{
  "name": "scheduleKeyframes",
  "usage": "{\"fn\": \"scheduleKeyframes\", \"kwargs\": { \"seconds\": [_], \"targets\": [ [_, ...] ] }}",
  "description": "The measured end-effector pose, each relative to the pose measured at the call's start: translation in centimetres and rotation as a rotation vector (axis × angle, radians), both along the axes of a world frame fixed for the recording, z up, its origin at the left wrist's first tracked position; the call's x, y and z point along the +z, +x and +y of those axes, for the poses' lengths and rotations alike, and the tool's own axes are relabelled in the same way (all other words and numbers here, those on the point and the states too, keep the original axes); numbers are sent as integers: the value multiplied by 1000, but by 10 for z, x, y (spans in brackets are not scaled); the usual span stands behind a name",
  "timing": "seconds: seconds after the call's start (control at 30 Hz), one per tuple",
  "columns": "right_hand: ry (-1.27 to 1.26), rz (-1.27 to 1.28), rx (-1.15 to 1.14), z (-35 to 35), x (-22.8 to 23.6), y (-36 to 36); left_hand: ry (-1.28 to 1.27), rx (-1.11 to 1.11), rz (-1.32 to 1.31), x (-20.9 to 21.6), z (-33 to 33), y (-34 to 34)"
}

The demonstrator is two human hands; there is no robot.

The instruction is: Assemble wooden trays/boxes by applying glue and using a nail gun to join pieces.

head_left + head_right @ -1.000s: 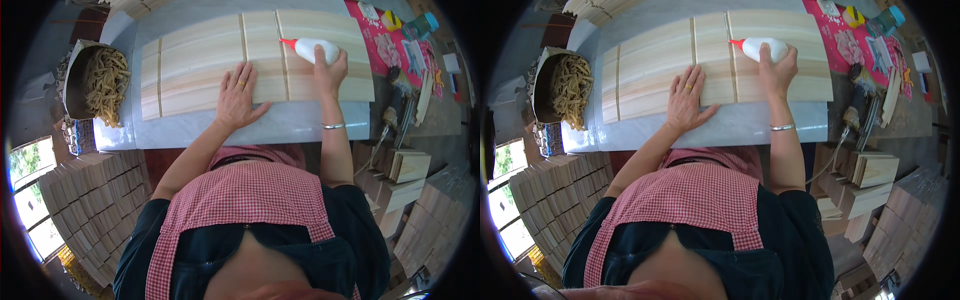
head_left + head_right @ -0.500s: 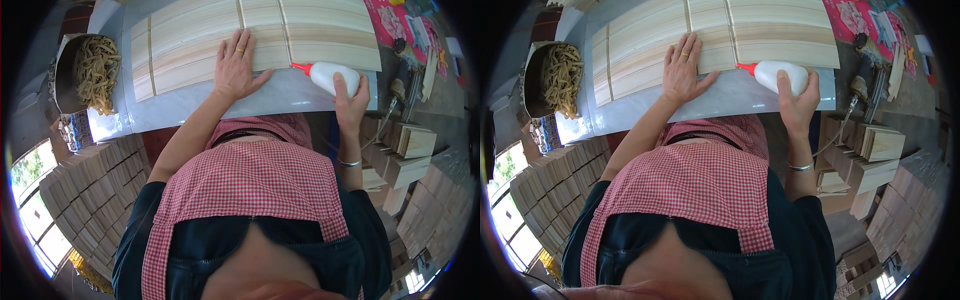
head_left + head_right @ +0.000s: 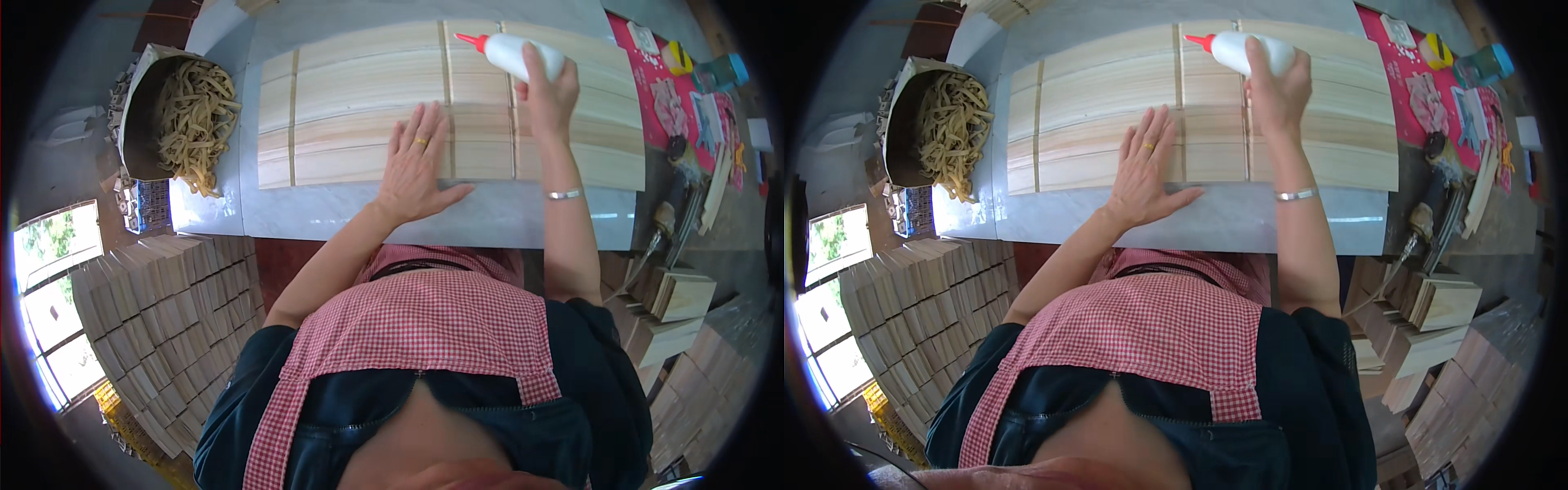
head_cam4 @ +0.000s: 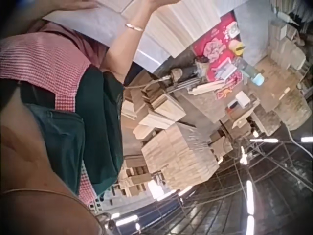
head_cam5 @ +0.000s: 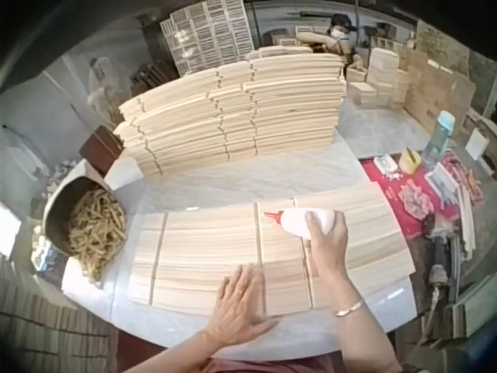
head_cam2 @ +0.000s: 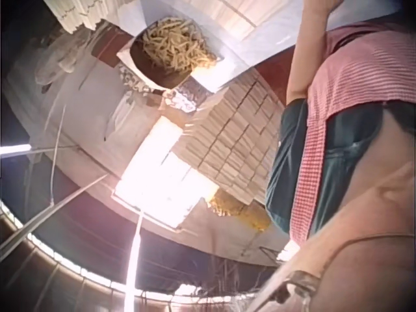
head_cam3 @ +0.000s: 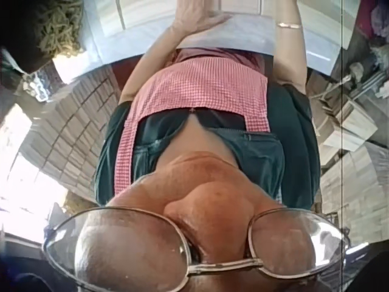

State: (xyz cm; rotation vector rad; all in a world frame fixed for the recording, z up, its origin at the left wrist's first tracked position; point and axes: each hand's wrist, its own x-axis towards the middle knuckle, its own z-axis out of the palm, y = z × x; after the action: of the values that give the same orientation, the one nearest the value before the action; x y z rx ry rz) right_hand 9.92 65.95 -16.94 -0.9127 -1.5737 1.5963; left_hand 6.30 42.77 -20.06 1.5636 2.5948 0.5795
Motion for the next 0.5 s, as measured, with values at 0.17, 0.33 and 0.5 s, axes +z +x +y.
{"fn": "scheduleKeyframes", "kwargs": {
  "seconds": [0.17, 0.33, 0.5],
  "targets": [
    [143, -142, -45, 18, -26, -57, -99, 8, -14, 9, -40, -17],
    [171, -203, -40, 6, -20, -59, -122, 29, 2, 0, -53, -23],
    [169, -263, -45, -16, -22, -20, -110, 50, -22, -4, -54, -22]
  ]
}}
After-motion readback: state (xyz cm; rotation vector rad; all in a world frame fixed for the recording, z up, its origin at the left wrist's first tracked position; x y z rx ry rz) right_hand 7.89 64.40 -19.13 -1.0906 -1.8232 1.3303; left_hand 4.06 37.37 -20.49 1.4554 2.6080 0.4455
